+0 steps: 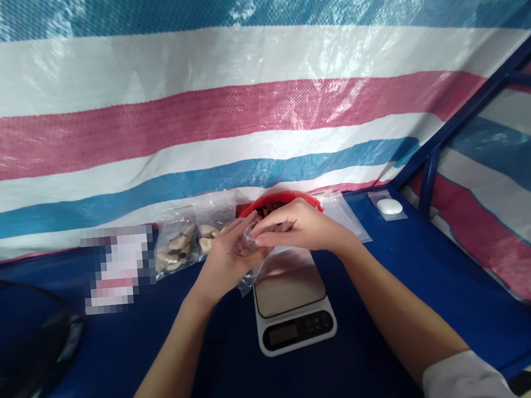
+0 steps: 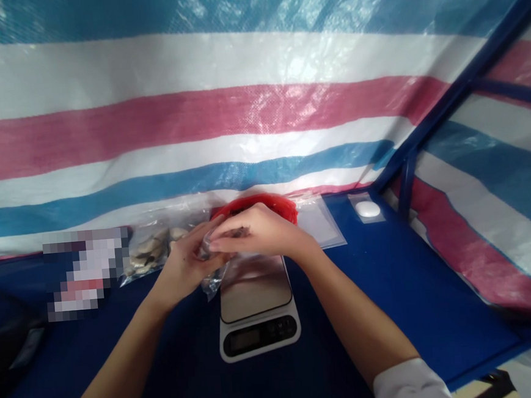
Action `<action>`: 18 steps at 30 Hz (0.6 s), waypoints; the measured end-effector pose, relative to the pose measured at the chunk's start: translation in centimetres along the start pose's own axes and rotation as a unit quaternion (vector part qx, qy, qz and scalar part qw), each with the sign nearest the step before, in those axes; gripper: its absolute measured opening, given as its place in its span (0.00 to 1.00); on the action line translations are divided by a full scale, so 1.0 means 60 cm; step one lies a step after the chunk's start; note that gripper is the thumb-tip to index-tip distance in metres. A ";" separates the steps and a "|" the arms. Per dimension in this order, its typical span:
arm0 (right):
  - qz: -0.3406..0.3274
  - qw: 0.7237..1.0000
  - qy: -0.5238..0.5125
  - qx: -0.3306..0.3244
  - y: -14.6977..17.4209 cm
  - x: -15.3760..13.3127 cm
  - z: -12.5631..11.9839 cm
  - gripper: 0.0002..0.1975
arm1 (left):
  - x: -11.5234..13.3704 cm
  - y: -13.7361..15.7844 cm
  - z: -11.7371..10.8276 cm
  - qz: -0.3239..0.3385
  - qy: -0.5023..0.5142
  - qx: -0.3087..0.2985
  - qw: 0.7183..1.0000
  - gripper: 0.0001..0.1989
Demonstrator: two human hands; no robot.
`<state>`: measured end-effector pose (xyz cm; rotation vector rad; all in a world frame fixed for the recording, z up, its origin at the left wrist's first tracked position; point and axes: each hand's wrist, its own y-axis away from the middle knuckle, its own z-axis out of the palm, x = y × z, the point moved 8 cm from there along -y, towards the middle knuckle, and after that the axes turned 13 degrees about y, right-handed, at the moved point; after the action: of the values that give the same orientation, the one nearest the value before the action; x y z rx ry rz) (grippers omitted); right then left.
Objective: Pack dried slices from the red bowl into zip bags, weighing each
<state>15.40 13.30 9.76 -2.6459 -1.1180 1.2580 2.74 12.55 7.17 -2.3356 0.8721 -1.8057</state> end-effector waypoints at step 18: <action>0.069 0.981 -0.147 0.108 0.055 0.061 -0.045 0.13 | 0.001 0.016 0.033 0.000 -0.087 -0.003 0.996 0.32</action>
<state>20.75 13.82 8.14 -2.4696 -0.7748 1.7319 4.21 11.15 6.26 -2.4513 0.8539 -1.5717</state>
